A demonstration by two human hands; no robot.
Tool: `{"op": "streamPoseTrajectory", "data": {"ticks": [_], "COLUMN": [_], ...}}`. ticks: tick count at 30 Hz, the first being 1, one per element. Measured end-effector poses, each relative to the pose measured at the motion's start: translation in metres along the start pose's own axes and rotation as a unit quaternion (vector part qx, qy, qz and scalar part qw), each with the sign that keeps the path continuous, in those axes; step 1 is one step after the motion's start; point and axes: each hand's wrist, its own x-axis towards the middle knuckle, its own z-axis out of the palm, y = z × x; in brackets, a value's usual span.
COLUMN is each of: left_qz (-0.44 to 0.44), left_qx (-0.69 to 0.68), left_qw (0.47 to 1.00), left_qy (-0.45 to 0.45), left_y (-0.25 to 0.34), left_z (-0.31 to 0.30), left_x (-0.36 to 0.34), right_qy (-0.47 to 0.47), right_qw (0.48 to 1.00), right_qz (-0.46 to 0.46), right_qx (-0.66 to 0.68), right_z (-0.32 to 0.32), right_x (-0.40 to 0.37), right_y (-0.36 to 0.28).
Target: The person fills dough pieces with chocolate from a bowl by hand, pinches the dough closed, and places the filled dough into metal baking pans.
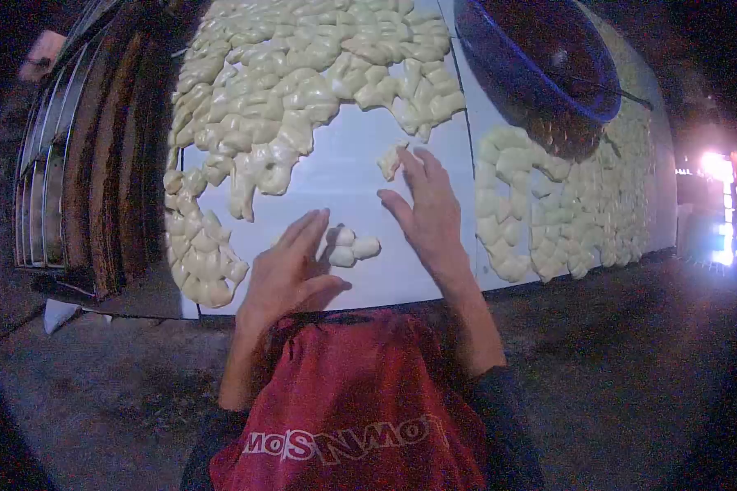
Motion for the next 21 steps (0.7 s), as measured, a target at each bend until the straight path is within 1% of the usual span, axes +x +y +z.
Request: {"op": "streamPoseTrajectory", "data": {"ticks": [1,3,4,5,6,7,8,9,10,11,12,13,15,16,17,19,20,21], "left_qz": [-0.026,-0.080,-0.060,-0.097,-0.087,-0.078,-0.066,-0.053,-0.064,-0.071,-0.065,-0.055,-0.012,0.008,-0.030,-0.074,-0.064,-0.054], "left_qx": [-0.018,-0.056,-0.034,0.006,0.036,0.067,0.064,0.061,0.053,0.011,0.025,0.037,-0.012,-0.035,-0.111,-0.155,-0.173,-0.125], "left_qw": [0.999,0.993,0.989,0.988,0.987,0.985,0.984,0.984,0.982,0.981,0.981,0.981,0.975,0.970,0.962,0.964,0.961,0.971], "left_qy": [0.018,0.058,0.127,0.118,0.128,0.138,0.150,0.161,0.170,0.180,0.183,0.184,0.223,0.241,0.250,0.204,0.205,0.198], "left_y": [-0.003,-0.010,-0.018,-0.023,-0.029,-0.037,-0.043,-0.045,-0.044,-0.045,-0.045,-0.046,-0.046,-0.043,-0.033,-0.023,-0.016,-0.016], "left_z": [-0.003,-0.011,-0.009,-0.012,-0.010,-0.008,-0.005,-0.002,0.000,0.003,0.003,0.003,0.001,-0.002,-0.002,-0.010,-0.014,-0.017], "left_x": [-0.004,-0.013,-0.015,-0.019,-0.021,-0.022,-0.024,-0.023,-0.021,-0.019,-0.017,-0.016,-0.013,-0.013,-0.015,-0.013,-0.011,-0.010], "right_qy": [0.030,-0.003,-0.021,-0.037,-0.054,-0.074,-0.085,-0.047,-0.064,-0.079,-0.130,-0.137,-0.146,-0.173,-0.190,-0.232,-0.281,-0.290], "right_qw": [0.992,0.986,0.981,0.994,0.998,0.994,0.981,0.913,0.877,0.837,0.814,0.803,0.783,0.791,0.793,0.794,0.823,0.852], "right_qz": [-0.060,-0.122,-0.155,-0.085,-0.014,0.057,0.132,0.214,0.243,0.273,0.302,0.298,0.289,0.292,0.260,0.268,0.220,0.176], "right_qx": [-0.104,-0.113,-0.115,-0.059,0.000,0.060,0.116,0.345,0.409,0.468,0.479,0.497,0.531,0.509,0.517,0.494,0.442,0.399], "right_z": [0.003,0.022,0.026,0.026,0.025,0.026,0.028,0.032,0.030,0.024,0.018,0.017,0.020,0.026,0.027,0.031,0.039,0.039], "right_x": [0.011,0.025,0.030,0.030,0.031,0.030,0.030,0.022,0.020,0.019,0.017,0.013,0.009,0.009,0.008,0.006,0.006,0.005], "right_y": [0.004,0.036,0.042,0.045,0.038,0.032,0.029,0.019,0.008,-0.004,-0.015,-0.025,-0.043,-0.041,-0.047,-0.067,-0.065,-0.077]}}
